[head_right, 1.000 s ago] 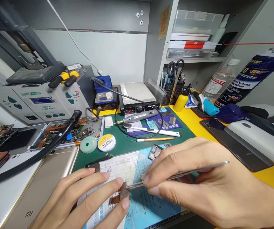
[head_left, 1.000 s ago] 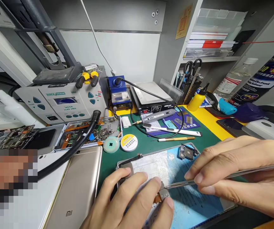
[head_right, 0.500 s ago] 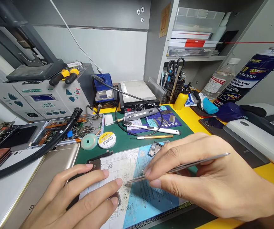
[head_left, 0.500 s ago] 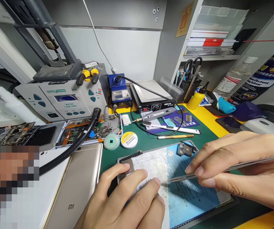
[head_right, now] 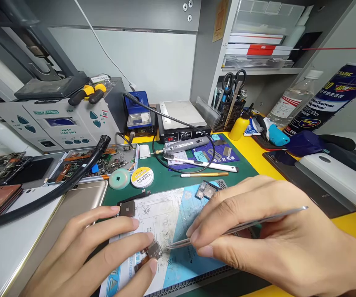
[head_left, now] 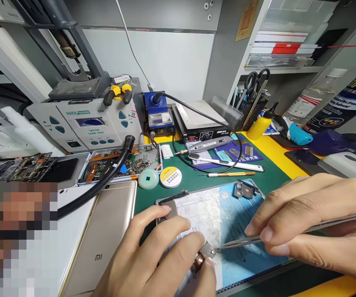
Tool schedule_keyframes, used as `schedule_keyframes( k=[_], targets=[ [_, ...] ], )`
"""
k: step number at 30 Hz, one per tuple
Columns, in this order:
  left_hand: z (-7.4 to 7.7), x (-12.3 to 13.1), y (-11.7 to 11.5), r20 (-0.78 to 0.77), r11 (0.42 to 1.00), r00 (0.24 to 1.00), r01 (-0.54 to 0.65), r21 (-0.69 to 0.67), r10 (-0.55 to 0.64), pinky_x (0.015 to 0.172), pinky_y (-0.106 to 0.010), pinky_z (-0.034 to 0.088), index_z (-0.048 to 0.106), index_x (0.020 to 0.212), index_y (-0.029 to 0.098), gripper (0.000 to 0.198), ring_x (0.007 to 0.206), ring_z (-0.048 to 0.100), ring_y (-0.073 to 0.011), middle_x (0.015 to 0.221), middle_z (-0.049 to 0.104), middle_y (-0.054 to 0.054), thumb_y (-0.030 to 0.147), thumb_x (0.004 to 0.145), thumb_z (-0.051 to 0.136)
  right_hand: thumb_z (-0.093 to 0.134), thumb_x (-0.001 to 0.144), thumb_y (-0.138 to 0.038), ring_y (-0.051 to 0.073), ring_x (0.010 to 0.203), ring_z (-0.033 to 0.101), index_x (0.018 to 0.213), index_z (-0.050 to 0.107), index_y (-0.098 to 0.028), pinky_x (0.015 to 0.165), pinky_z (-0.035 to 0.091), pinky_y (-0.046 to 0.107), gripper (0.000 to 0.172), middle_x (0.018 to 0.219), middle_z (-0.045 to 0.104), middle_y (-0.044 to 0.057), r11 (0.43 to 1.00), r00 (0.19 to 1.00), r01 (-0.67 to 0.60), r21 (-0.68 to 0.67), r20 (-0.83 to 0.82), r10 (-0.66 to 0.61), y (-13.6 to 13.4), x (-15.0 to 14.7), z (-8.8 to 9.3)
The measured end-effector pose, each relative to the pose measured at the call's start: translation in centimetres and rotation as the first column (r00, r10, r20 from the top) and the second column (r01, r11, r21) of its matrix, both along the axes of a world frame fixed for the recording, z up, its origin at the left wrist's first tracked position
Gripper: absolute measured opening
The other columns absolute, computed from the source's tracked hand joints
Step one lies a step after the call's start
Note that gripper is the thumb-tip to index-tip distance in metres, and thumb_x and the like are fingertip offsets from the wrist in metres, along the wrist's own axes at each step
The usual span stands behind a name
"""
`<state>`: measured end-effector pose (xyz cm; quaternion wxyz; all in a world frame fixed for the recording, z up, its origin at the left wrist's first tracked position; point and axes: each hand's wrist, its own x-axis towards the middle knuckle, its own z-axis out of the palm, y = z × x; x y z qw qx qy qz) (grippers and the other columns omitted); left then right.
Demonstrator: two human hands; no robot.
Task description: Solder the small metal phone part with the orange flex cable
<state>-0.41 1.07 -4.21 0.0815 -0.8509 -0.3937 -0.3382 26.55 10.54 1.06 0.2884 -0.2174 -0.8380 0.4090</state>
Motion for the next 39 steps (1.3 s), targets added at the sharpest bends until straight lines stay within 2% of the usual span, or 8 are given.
schedule_keyframes(
  k=[13,18,24,28,31,34,37,39],
  targets=[
    [-0.02,0.66,0.11,0.046,0.999,0.998,-0.046,0.029,0.045,0.118,-0.034,0.037,0.070,0.094,0.023,0.017,0.106,0.063,-0.0128,0.096,0.078,0.006,0.014,0.104,0.060,0.085,0.083,-0.009,0.020,0.079,0.082,0.104,0.086,-0.026,0.073,0.066,0.021,0.027,0.094,0.086,0.005,0.998,0.998,-0.065,-0.023,0.010,0.065,-0.02,-0.16,-0.13],
    [-0.11,0.73,0.23,0.036,0.997,0.998,-0.050,0.052,0.048,0.114,-0.036,0.041,0.069,0.085,0.024,0.024,0.105,0.064,-0.0138,0.096,0.078,0.007,0.014,0.104,0.060,0.085,0.079,-0.005,0.020,0.080,0.082,0.102,0.087,-0.022,0.075,0.065,0.020,0.028,0.094,0.086,0.007,0.994,0.996,-0.088,-0.067,-0.014,0.087,-0.07,-0.28,-0.03],
    [-0.44,0.74,0.15,0.067,0.997,0.996,-0.053,0.048,0.050,0.121,-0.033,0.036,0.074,0.102,0.018,0.013,0.107,0.062,-0.0129,0.095,0.079,0.005,0.016,0.105,0.061,0.085,0.079,-0.005,0.019,0.080,0.082,0.102,0.087,-0.022,0.076,0.064,0.019,0.029,0.093,0.086,0.007,0.995,0.996,-0.085,-0.061,-0.006,0.085,-0.02,-0.30,-0.05],
    [-0.46,0.77,0.08,0.032,0.997,0.999,-0.032,0.070,0.030,0.126,-0.036,0.032,0.075,0.095,0.020,0.017,0.110,0.061,-0.0129,0.098,0.080,0.004,0.010,0.101,0.063,0.085,0.080,-0.005,0.018,0.082,0.082,0.102,0.087,-0.021,0.077,0.063,0.018,0.027,0.095,0.086,0.007,0.993,0.996,-0.094,-0.072,-0.013,0.093,0.12,-0.47,0.05],
    [-0.19,0.82,0.06,0.055,0.997,0.997,-0.059,0.042,0.057,0.126,-0.031,0.031,0.073,0.102,0.018,0.012,0.109,0.062,-0.0127,0.099,0.080,0.004,0.011,0.102,0.063,0.084,0.081,-0.003,0.018,0.083,0.082,0.103,0.086,-0.022,0.078,0.063,0.018,0.029,0.096,0.086,0.006,0.993,0.995,-0.100,-0.057,0.011,0.101,0.10,-0.51,0.17],
    [0.00,0.90,0.09,0.072,0.996,0.993,-0.093,0.016,0.092,0.123,-0.028,0.035,0.071,0.110,0.017,0.012,0.105,0.065,-0.0126,0.099,0.080,0.005,0.014,0.103,0.061,0.083,0.082,-0.001,0.018,0.083,0.082,0.105,0.085,-0.024,0.077,0.064,0.019,0.033,0.097,0.086,0.005,0.994,0.995,-0.097,-0.044,0.035,0.099,0.02,-0.43,0.21],
    [-0.20,0.93,0.12,0.069,0.993,0.991,-0.119,0.026,0.117,0.115,-0.032,0.045,0.072,0.107,0.018,0.012,0.104,0.067,-0.0149,0.099,0.080,0.004,0.016,0.102,0.062,0.084,0.081,-0.005,0.019,0.080,0.082,0.103,0.086,-0.024,0.074,0.065,0.020,0.030,0.094,0.086,0.005,0.995,0.996,-0.087,-0.056,0.004,0.088,-0.03,-0.38,0.20],
    [-0.53,0.89,0.13,0.059,0.993,0.993,-0.105,0.061,0.101,0.116,-0.035,0.045,0.074,0.101,0.021,0.013,0.105,0.066,-0.0157,0.099,0.080,0.005,0.014,0.100,0.063,0.085,0.080,-0.006,0.020,0.079,0.082,0.103,0.087,-0.023,0.074,0.065,0.020,0.028,0.093,0.086,0.006,0.995,0.996,-0.087,-0.050,-0.018,0.086,-0.01,-0.42,0.20]
  ],
)
